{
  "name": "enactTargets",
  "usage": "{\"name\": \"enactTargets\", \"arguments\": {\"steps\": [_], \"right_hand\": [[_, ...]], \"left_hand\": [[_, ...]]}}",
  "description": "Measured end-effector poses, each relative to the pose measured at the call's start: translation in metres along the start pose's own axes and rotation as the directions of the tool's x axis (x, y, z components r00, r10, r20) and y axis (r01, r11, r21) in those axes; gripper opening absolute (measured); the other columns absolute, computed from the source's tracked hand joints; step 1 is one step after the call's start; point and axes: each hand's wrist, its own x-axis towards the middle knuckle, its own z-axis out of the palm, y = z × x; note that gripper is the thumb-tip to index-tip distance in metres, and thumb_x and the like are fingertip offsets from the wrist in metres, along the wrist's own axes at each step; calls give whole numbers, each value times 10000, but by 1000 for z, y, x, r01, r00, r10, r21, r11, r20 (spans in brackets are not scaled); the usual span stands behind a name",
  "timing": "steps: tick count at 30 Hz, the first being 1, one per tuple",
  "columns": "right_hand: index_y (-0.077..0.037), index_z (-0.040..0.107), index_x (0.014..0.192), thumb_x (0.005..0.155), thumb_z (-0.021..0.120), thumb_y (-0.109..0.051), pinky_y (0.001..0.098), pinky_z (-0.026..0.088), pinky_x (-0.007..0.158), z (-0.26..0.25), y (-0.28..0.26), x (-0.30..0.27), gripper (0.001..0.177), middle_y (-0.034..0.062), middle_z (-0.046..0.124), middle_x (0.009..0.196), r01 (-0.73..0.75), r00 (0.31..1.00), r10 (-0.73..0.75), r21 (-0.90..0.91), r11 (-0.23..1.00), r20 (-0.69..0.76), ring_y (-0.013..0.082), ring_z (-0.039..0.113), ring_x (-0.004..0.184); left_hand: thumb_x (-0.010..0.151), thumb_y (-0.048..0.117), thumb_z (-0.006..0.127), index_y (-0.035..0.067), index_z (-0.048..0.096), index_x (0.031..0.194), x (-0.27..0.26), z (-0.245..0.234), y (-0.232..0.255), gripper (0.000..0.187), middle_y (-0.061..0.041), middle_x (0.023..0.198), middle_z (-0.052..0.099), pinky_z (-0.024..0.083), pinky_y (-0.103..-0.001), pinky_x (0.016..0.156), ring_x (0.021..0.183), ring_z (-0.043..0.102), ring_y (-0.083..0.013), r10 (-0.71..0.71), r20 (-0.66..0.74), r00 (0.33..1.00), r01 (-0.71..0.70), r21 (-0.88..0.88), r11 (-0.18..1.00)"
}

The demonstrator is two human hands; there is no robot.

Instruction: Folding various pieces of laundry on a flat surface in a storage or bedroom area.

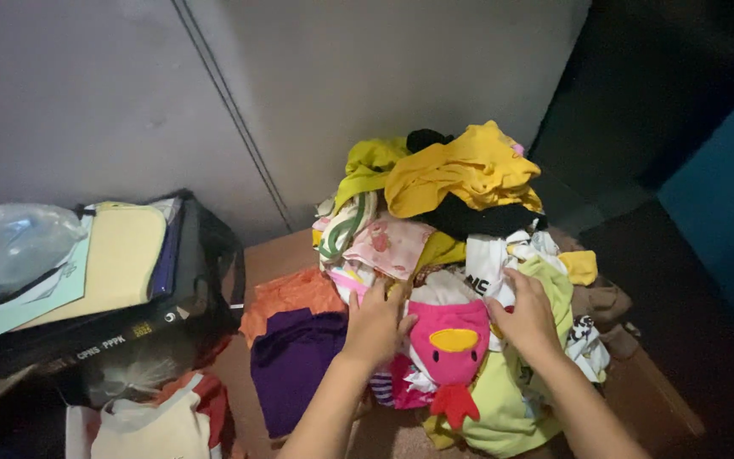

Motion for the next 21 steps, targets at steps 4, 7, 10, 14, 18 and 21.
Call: {"name": "enactTargets", "arguments": {"steps": [4,7,10,14,18,21], "right_hand": [[-5,591,1328,773,810,-291,444,535,870,4,9,9,661,180,740,1017,-60,998,62,-87,994,16,367,701,952],[-64,723,1239,862,737,-335,406,571,806,20,33,23,465,103,771,883,-233,958,243,-82,969,149,289,745,843],[-63,805,1149,900,682,-344,370,566,750,21,38,37,395,77,767,844,-303,930,298,-12,953,215,235,740,789],[-23,763,1152,945,623,-309,334,539,727,27,36,63,379,62,760,885,-282,931,200,254,925,305,188,687,802],[6,663,1187,1042,511,-226,338,526,834,11,-28,69,313,68,709,1040,-398,893,59,725,561,445,185,652,926],[11,583,1217,1060,470,-176,373,529,944,-10,-82,66,270,89,680,1131,-449,872,-72,850,276,484,207,658,1027]], "left_hand": [[890,360,718,138,545,1396,-8,7,-5,578,-201,1451,474,243,-684,1099,1377,416,-398,2,-35,999,-2,-13,1000],[886,340,714,150,559,1385,-9,-1,3,556,-177,1431,509,235,-683,1113,1345,461,-373,-31,-32,999,30,-37,999],[878,343,709,144,561,1369,-10,-11,9,550,-156,1408,537,270,-639,1117,1315,495,-354,-65,-46,997,61,-95,994],[908,329,673,104,548,1371,-4,-26,17,529,-155,1391,554,321,-582,1089,1322,503,-355,-85,-75,993,66,-228,971],[896,246,704,64,508,1398,2,-40,29,569,-198,1337,562,375,-521,1078,1279,518,-407,-79,-124,989,37,-309,950],[847,172,710,42,441,1462,9,-43,35,683,-222,1316,562,408,-482,1076,1260,525,-431,-16,-159,987,-46,-379,924]]}}
